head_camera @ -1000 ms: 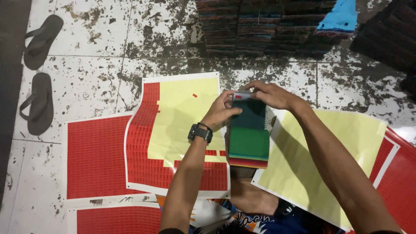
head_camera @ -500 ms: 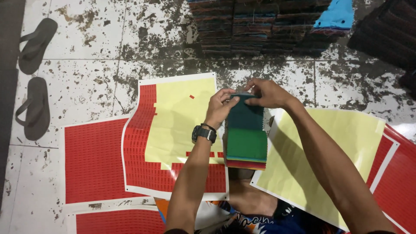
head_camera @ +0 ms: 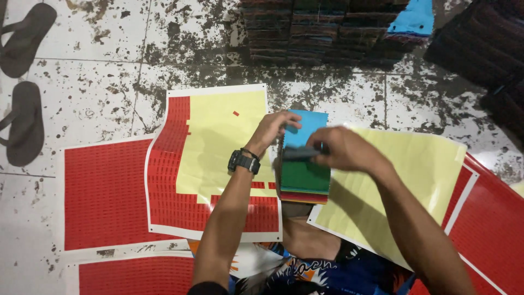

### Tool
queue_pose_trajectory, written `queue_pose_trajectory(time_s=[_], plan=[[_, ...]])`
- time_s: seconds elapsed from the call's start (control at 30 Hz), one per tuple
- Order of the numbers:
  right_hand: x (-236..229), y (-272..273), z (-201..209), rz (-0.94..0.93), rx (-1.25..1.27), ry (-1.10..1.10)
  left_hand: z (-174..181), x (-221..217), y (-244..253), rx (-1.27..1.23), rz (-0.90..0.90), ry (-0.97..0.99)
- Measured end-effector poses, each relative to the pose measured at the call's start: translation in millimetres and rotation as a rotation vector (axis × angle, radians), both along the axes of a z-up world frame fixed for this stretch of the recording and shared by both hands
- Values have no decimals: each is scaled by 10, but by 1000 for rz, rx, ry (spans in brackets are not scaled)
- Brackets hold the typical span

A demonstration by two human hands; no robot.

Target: Peeling small red stickers from a sheet and applying them to the corners of material swatches.

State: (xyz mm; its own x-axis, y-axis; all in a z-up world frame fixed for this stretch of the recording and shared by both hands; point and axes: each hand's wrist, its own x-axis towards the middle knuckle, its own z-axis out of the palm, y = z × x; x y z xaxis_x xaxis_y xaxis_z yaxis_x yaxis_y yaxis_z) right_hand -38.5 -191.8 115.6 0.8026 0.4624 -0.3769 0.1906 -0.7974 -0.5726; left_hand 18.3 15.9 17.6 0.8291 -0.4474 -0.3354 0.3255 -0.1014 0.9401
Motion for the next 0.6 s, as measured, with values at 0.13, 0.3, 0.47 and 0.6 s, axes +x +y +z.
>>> queue_pose_trajectory(time_s=[0.13,0.3,0.47,0.6], plan=[[-507,117,-135,47,-122,-101,307,-241,15,163,-207,-196],[-899,103,-419,89,-174,-420,113,-419,-23,331,-411,-431],[-1561,241,-360,-306,316,-324,113,-444,-11,320,-412,-476],[-1814,351,-711,-987,902,902,266,-470,11,297,-474,-435]])
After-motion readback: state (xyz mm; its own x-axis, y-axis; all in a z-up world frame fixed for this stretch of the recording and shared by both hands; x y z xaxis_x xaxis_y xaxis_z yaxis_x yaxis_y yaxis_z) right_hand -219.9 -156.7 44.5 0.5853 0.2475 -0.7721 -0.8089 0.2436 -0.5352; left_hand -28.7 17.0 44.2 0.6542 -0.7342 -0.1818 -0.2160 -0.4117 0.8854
